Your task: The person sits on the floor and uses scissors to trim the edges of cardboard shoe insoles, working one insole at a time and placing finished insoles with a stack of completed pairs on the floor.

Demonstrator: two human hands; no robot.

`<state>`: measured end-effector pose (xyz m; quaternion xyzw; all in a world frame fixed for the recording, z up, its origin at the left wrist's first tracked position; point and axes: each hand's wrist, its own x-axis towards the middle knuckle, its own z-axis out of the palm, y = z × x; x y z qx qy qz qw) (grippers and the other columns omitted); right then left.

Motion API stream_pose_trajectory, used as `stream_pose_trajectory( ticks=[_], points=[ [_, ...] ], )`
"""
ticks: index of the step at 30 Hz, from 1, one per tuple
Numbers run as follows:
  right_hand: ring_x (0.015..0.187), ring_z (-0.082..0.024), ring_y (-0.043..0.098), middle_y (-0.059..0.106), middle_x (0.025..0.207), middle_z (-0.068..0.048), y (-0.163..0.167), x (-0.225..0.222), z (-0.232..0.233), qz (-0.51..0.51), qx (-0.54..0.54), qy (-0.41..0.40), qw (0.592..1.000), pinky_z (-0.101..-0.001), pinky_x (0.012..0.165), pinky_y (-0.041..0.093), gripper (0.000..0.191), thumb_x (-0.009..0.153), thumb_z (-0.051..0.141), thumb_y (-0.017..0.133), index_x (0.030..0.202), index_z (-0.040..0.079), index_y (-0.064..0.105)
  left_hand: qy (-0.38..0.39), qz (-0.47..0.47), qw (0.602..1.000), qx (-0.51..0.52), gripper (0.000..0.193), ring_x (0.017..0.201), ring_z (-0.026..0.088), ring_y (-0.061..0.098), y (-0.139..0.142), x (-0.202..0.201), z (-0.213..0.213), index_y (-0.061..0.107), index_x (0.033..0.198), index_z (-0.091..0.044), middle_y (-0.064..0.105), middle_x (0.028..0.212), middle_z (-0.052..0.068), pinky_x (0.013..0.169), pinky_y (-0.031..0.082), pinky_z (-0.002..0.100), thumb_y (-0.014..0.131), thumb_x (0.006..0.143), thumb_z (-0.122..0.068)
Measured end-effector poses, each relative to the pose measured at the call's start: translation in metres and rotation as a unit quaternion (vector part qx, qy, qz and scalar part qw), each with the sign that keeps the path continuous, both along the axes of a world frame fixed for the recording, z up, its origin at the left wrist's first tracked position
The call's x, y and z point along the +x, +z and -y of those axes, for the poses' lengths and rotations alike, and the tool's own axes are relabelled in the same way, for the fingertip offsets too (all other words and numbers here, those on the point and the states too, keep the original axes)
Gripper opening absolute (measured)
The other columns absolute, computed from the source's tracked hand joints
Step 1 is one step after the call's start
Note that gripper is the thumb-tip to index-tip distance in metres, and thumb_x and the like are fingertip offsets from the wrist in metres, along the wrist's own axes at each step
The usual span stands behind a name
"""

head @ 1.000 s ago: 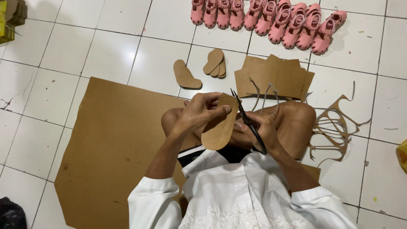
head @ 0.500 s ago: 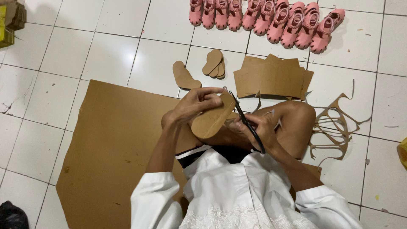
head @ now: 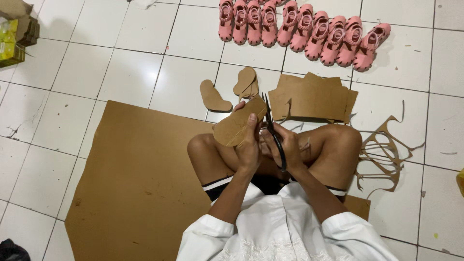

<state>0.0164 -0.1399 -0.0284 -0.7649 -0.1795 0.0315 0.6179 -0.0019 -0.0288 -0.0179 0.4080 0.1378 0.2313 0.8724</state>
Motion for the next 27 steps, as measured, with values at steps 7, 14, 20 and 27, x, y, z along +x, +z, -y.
stream_pose_trajectory(
  ticks=[7, 14, 20, 27],
  points=[
    [0.065, -0.007, 0.05, 0.057, 0.07, 0.001, -0.002, 0.005, 0.0, -0.038, 0.016, 0.033, 0.999, -0.0259, 0.057, 0.041, 0.048, 0.102, 0.047, 0.062, 0.105, 0.0, 0.067, -0.008, 0.033, 0.999, 0.006, 0.044, 0.113, 0.019, 0.064, 0.014, -0.014, -0.003, 0.047, 0.145, -0.001, 0.059, 0.131, 0.018, 0.095, 0.058, 0.029, 0.062, 0.103, -0.005],
    [0.06, -0.005, 0.048, 0.056, 0.067, 0.004, 0.009, -0.003, 0.003, -0.061, 0.03, 0.046, 0.997, -0.0244, 0.054, 0.039, 0.045, 0.099, 0.045, 0.064, 0.109, 0.001, 0.069, -0.045, -0.001, 0.999, -0.021, 0.045, 0.113, 0.017, 0.065, 0.018, -0.02, -0.014, 0.049, 0.142, -0.004, 0.059, 0.131, 0.013, 0.092, 0.059, 0.026, 0.064, 0.1, -0.006],
    [0.055, -0.005, 0.046, 0.052, 0.062, 0.005, 0.006, -0.005, 0.007, -0.091, 0.047, 0.05, 0.993, -0.0244, 0.05, 0.036, 0.041, 0.099, 0.041, 0.066, 0.092, 0.001, 0.064, -0.06, -0.009, 0.998, -0.005, 0.045, 0.111, 0.015, 0.065, 0.016, -0.019, -0.021, 0.053, 0.141, -0.003, 0.058, 0.13, 0.012, 0.089, 0.061, 0.025, 0.068, 0.099, -0.007],
    [0.059, -0.003, 0.045, 0.053, 0.065, 0.005, 0.008, -0.007, 0.012, -0.043, 0.023, 0.038, 0.998, -0.0228, 0.052, 0.036, 0.038, 0.1, 0.037, 0.067, 0.098, -0.001, 0.069, -0.081, -0.021, 0.996, 0.021, 0.046, 0.108, 0.015, 0.064, 0.019, -0.021, -0.027, 0.054, 0.143, -0.001, 0.058, 0.131, 0.012, 0.085, 0.061, 0.026, 0.068, 0.099, -0.005]
  ],
)
